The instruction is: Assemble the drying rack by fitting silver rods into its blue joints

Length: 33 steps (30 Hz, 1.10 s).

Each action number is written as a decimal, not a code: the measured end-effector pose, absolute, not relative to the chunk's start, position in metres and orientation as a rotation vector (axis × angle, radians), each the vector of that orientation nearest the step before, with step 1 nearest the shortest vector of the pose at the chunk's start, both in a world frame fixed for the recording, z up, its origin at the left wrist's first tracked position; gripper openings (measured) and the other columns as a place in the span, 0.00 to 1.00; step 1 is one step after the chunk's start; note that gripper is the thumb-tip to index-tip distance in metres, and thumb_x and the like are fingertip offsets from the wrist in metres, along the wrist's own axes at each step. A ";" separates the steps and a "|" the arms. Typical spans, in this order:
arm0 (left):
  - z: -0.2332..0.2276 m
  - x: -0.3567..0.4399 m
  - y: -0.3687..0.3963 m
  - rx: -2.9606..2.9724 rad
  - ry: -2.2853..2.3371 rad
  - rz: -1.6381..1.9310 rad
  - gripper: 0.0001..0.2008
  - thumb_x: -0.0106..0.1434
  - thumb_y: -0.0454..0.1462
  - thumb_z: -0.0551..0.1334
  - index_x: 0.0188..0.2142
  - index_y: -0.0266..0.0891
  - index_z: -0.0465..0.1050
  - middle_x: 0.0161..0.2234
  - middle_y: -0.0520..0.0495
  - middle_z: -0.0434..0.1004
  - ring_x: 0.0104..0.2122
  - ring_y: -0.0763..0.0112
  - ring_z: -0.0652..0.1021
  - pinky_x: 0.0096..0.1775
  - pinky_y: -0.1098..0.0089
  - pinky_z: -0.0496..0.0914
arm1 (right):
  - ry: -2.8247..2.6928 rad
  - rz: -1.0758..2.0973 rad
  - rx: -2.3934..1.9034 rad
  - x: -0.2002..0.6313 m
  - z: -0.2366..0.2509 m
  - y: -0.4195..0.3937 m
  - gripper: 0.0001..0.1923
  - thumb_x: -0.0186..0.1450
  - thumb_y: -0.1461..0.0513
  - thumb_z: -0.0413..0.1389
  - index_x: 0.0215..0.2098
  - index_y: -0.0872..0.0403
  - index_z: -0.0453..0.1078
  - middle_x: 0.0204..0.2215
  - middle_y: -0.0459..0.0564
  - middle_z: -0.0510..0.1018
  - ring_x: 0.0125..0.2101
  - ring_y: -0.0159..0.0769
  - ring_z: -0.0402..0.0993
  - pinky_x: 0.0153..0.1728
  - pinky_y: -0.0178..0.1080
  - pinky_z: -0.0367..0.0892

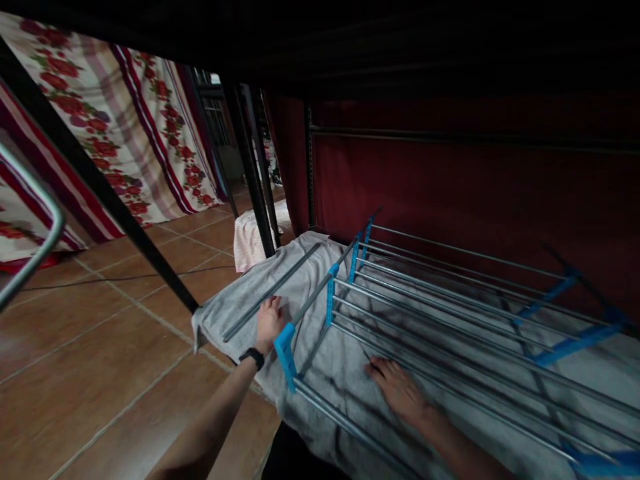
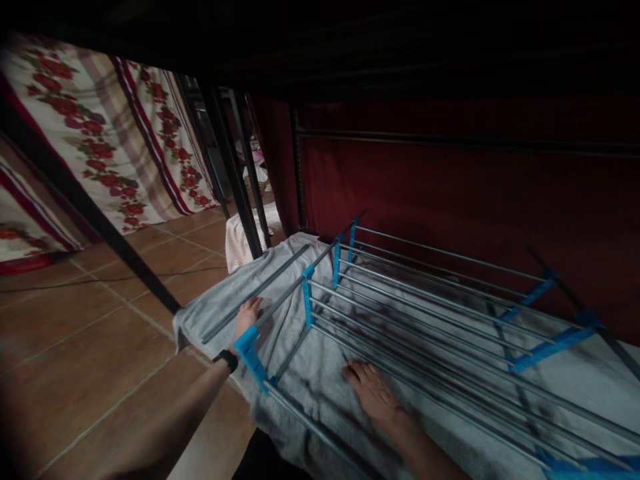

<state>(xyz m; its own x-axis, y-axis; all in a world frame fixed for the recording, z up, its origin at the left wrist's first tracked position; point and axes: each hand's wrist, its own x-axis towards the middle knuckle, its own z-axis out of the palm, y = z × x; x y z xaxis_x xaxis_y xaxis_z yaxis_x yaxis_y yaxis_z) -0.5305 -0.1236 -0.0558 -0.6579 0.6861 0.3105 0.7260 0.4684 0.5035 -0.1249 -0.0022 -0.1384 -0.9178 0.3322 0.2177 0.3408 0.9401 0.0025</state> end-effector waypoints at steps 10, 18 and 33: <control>-0.053 -0.561 -0.147 -1.114 -2.760 -0.035 0.25 0.67 0.30 0.50 0.62 0.27 0.67 0.59 0.28 0.68 0.56 0.47 0.70 0.54 0.55 0.64 | -2.788 -0.076 -0.501 -0.125 -0.148 -0.001 0.32 0.66 0.77 0.48 0.61 0.45 0.70 0.58 0.50 0.77 0.56 0.41 0.74 0.59 0.46 0.68; -0.058 -0.572 -0.133 -1.128 -2.806 -0.034 0.20 0.67 0.30 0.50 0.55 0.29 0.71 0.52 0.30 0.72 0.53 0.47 0.71 0.50 0.57 0.66 | -2.789 -0.036 -0.540 -0.128 -0.141 -0.005 0.28 0.67 0.75 0.50 0.60 0.46 0.71 0.57 0.51 0.77 0.56 0.40 0.74 0.59 0.46 0.69; -0.055 -0.569 -0.142 -1.142 -2.855 -0.323 0.17 0.70 0.41 0.53 0.53 0.33 0.68 0.50 0.32 0.75 0.53 0.50 0.75 0.51 0.59 0.71 | -2.866 0.063 -0.631 -0.133 -0.116 -0.009 0.24 0.71 0.72 0.52 0.59 0.44 0.72 0.58 0.49 0.76 0.56 0.39 0.73 0.60 0.44 0.68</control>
